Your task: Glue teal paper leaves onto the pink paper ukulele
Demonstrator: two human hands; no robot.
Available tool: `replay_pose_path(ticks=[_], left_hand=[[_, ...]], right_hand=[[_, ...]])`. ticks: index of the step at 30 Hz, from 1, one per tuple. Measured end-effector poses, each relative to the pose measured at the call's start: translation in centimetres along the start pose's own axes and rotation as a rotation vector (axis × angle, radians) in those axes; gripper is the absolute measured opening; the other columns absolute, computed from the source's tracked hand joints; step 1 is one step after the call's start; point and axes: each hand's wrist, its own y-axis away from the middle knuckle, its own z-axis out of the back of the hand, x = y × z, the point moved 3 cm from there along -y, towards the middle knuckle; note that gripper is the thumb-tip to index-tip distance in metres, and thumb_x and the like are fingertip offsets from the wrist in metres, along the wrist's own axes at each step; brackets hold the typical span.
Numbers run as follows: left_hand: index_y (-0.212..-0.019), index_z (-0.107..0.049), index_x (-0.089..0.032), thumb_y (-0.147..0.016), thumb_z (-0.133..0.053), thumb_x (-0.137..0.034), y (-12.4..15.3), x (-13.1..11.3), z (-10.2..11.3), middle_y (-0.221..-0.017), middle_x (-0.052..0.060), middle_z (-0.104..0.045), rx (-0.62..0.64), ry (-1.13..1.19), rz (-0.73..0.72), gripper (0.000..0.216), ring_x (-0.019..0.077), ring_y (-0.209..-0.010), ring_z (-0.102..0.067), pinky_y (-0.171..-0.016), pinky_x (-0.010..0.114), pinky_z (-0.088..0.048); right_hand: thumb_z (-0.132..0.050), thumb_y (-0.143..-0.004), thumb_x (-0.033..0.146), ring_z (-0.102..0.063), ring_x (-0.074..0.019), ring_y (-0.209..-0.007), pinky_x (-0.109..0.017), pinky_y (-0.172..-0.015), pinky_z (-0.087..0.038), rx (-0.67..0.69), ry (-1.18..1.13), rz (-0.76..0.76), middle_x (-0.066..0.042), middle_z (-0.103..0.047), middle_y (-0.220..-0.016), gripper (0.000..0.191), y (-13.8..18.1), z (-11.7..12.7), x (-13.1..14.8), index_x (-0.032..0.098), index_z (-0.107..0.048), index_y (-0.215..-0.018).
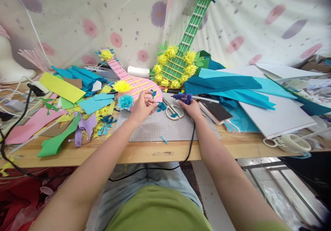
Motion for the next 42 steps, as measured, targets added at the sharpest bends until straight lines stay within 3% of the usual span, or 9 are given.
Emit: replay_pose_path(ticks=[4, 7, 9, 11, 14, 17, 27, 34, 42], left_hand=[[-0.11, -0.042, -0.024, -0.07, -0.068, -0.024, -2.0, -2.5, 2.3, -0.077, -0.004, -0.067, 0.22, -0.44, -0.072, 0.048, 0.0098, -0.058, -0.059, -0.056, 0.021, -0.043], [-0.111, -0.044, -0.025, -0.07, -0.068, -0.025, -3.4, -3.4, 3.2, -0.08, -0.003, -0.069, 0.383, -0.758, -0.104, 0.048, 0.0142, -0.069, -0.063, -0.059, 0.023, -0.041], [-0.116, -0.043, -0.025, -0.07, -0.067, -0.025, -4.1, -3.6, 3.1, -0.082, -0.002, -0.07, 0.484, -0.895, -0.12, 0.051, 0.0158, -0.071, -0.063, -0.058, 0.023, -0.04], [-0.124, -0.039, -0.026, -0.071, -0.066, -0.024, -4.4, -4.1, 2.5, -0.083, -0.002, -0.07, 0.572, -0.995, -0.157, 0.06, 0.0171, -0.072, -0.064, -0.059, 0.024, -0.039], [-0.139, -0.025, -0.026, -0.071, -0.064, -0.022, -4.5, -5.1, 1.0, -0.085, 0.0, -0.071, 0.689, -1.148, -0.217, 0.079, 0.0193, -0.076, -0.064, -0.063, 0.025, -0.04], [-0.147, -0.01, -0.025, -0.071, -0.062, -0.022, -4.4, -6.1, -0.1, -0.089, 0.003, -0.071, 0.759, -1.301, -0.247, 0.092, 0.0218, -0.078, -0.064, -0.067, 0.028, -0.042], [-0.149, -0.007, -0.021, -0.074, -0.058, -0.022, -4.7, -5.3, -0.6, -0.104, 0.011, -0.069, 0.798, -1.395, -0.301, 0.09, 0.0258, -0.095, -0.063, -0.079, 0.032, -0.043], [-0.146, -0.014, -0.023, -0.074, -0.061, -0.037, -4.3, -4.4, 1.1, -0.102, 0.005, -0.07, 0.684, -1.158, -0.162, 0.087, 0.0222, -0.091, -0.064, -0.072, 0.028, -0.044], [-0.138, -0.029, -0.021, -0.071, -0.06, -0.028, -5.2, -2.1, 2.7, -0.094, 0.003, -0.071, 0.558, -0.845, -0.066, 0.074, 0.0175, -0.079, -0.065, -0.064, 0.025, -0.045]], right_hand=[[-0.066, -0.068, 0.054, -0.062, -0.0275, -0.094, -0.035, -0.077, -0.045, 0.019, 0.151, 0.048, -0.015, -0.067, -0.1, 0.051, 0.7, 1.0, 0.9, 0.014, -0.062, -0.099], [-0.07, -0.065, 0.051, -0.06, -0.0277, -0.09, -0.034, -0.073, -0.043, -0.055, 0.293, 0.048, -0.013, -0.066, -0.092, 0.041, 2.4, 3.4, 1.7, 0.016, -0.057, -0.082], [-0.07, -0.065, 0.05, -0.06, -0.0248, -0.077, -0.033, -0.065, -0.042, 0.014, 0.311, 0.012, -0.008, -0.064, -0.078, 0.037, 3.9, 4.2, 2.5, 0.02, -0.05, -0.073], [-0.067, -0.069, 0.047, -0.058, -0.0204, -0.067, -0.031, -0.059, -0.04, 0.184, 0.199, 0.077, -0.003, -0.059, -0.066, 0.034, 5.4, 3.5, 3.9, 0.021, -0.044, -0.066], [-0.066, -0.07, 0.036, -0.06, -0.0163, -0.069, -0.028, -0.06, -0.043, 0.44, -0.225, 0.255, 0.0, -0.061, -0.072, 0.027, 6.9, 0.7, 7.1, 0.022, -0.045, -0.078], [-0.065, -0.067, 0.02, -0.064, -0.0155, -0.076, -0.029, -0.069, -0.048, 0.533, -0.391, 0.334, 0.0, -0.066, -0.081, 0.032, 6.8, -2.0, 9.8, 0.023, -0.043, -0.089], [-0.064, -0.064, 0.02, -0.063, -0.0182, -0.068, -0.028, -0.057, -0.043, 0.454, -0.155, 0.395, -0.001, -0.066, -0.073, 0.027, 5.2, -4.0, 12.3, 0.021, -0.045, -0.083], [-0.063, -0.061, 0.019, -0.061, -0.0132, -0.067, -0.025, -0.061, -0.043, 0.473, -0.517, 0.246, 0.004, -0.062, -0.069, 0.028, 5.1, -5.6, 10.6, 0.021, -0.044, -0.081], [-0.066, -0.06, 0.019, -0.06, -0.012, -0.067, -0.025, -0.063, -0.044, 0.465, -0.663, 0.146, 0.004, -0.06, -0.067, 0.026, 5.4, -5.5, 10.6, 0.021, -0.047, -0.078]])
